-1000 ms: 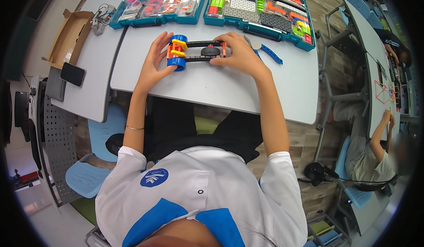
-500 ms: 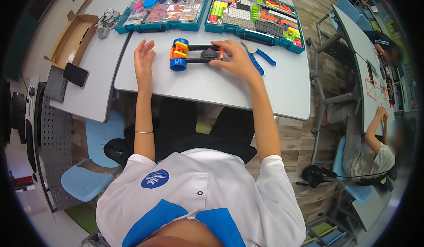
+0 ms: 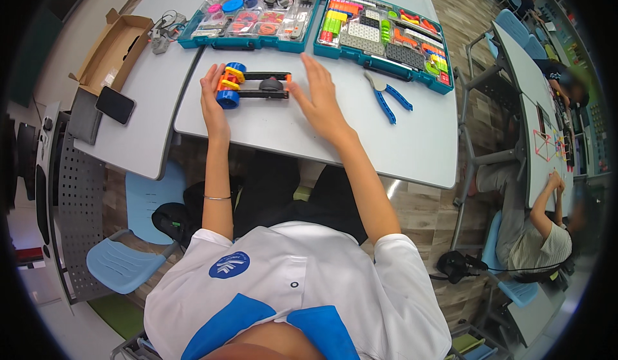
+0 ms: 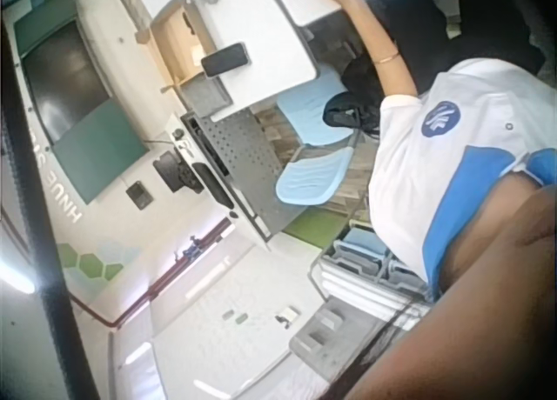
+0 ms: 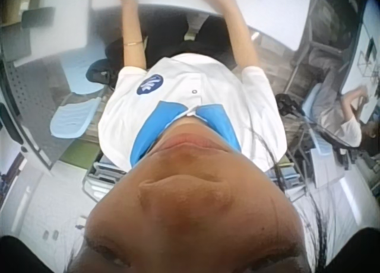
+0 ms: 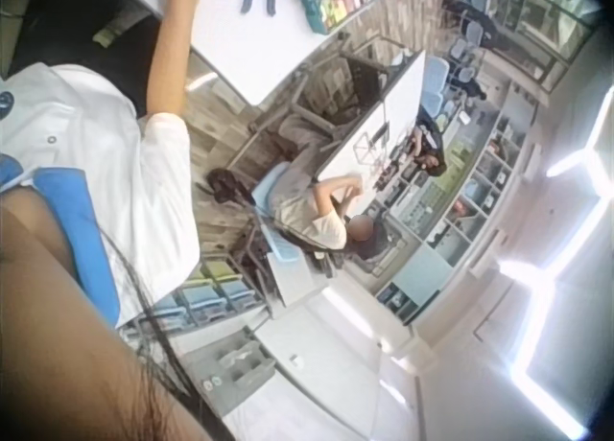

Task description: The person assembles a small mechanical device using colorful plastic pieces, including a black perforated beam, orange and yellow connectors, and a blue cylindrical component. They connect the pieces by hand, forming a frame and attaching the cylinder to create a compact structure.

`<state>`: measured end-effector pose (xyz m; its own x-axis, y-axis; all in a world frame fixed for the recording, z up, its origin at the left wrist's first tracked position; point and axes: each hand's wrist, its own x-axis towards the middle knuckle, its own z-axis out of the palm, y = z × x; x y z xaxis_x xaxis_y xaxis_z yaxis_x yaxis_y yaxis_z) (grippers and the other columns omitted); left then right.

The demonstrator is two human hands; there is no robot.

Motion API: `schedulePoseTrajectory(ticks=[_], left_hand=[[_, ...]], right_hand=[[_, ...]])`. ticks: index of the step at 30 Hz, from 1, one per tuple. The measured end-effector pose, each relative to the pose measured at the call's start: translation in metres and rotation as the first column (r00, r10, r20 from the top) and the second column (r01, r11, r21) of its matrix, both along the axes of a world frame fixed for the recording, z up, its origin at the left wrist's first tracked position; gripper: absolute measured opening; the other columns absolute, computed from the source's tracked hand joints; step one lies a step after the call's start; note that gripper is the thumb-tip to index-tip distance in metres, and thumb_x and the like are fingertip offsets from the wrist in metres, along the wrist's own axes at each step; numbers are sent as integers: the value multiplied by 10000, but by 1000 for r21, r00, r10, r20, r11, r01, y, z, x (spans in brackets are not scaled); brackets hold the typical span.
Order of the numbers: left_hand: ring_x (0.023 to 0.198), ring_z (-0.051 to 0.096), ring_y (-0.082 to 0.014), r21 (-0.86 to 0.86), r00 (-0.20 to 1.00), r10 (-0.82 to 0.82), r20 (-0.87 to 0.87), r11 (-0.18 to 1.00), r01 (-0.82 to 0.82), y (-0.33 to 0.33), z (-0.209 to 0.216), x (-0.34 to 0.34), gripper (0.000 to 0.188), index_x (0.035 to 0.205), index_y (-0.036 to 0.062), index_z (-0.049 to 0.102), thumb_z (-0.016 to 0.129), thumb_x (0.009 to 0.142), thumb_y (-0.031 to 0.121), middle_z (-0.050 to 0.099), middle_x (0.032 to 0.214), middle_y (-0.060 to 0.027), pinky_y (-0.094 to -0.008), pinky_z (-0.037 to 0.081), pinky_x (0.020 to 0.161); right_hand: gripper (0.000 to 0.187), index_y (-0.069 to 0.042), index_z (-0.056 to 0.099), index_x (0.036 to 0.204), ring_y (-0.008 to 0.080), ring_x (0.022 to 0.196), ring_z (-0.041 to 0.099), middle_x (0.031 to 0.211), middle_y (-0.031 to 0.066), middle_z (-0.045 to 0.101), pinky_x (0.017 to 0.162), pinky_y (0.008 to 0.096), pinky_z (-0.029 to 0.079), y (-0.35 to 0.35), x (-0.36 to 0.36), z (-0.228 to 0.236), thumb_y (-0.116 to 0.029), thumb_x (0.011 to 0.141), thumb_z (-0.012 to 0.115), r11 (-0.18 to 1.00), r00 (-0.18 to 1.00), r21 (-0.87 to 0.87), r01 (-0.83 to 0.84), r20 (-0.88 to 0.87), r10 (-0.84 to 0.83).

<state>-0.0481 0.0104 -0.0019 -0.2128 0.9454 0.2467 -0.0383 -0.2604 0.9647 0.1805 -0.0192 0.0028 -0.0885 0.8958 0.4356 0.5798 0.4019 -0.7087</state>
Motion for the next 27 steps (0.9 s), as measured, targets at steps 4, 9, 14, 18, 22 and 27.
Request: schedulePoseTrajectory(ticks=[4,9,14,18,22,27], left_hand=[[1409,445,-264,29,992,-129,12,991,128,-4,2,2,779,1458,11,428,147,1049,611,536,1449,-165,-407,256,1190],[1378,482,-303,-4,991,-128,34,992,128,-1,-1,0,823,1447,-33,418,199,1033,643,531,1436,-210,-433,294,1180],[1414,432,-289,14,996,-75,-42,997,76,-4,5,7,763,1452,-29,412,195,1057,586,524,1444,-204,-430,271,1195],[1436,399,-278,33,996,66,-66,997,-64,-1,-2,6,759,1465,-36,395,197,1061,576,518,1453,-198,-424,251,1206],[1428,405,-282,16,995,53,-83,999,-52,0,-2,4,696,1459,-34,409,191,1082,508,503,1466,-198,-416,257,1201],[1404,439,-260,-82,991,49,-124,995,-59,-4,11,11,775,1448,-47,430,184,1062,578,526,1450,-197,-374,275,1179]], right_hand=[[632,-10,376,1505,333,1422,368,1500,211,426,1171,415,275,-6,32,-5,-459,1062,419,976,946,-74,203,-242,-215],[633,8,399,1489,319,1404,408,1479,213,459,1163,383,296,-26,52,-8,-467,1070,397,930,779,-218,297,-507,-368],[663,32,343,1511,334,1416,395,1529,242,390,1174,376,281,-36,47,-15,-454,1066,418,928,871,-137,347,-319,-372],[725,19,236,1558,362,1493,266,1598,256,271,1213,394,193,-49,22,0,-486,1060,386,969,937,-137,207,-257,-237],[709,15,212,1566,361,1514,215,1610,249,255,1225,411,157,-46,24,0,-458,1064,378,975,951,-121,185,-228,-209],[665,27,250,1551,358,1504,244,1606,235,275,1224,417,168,-44,28,-6,-408,1067,386,971,936,-124,202,-267,-229]])
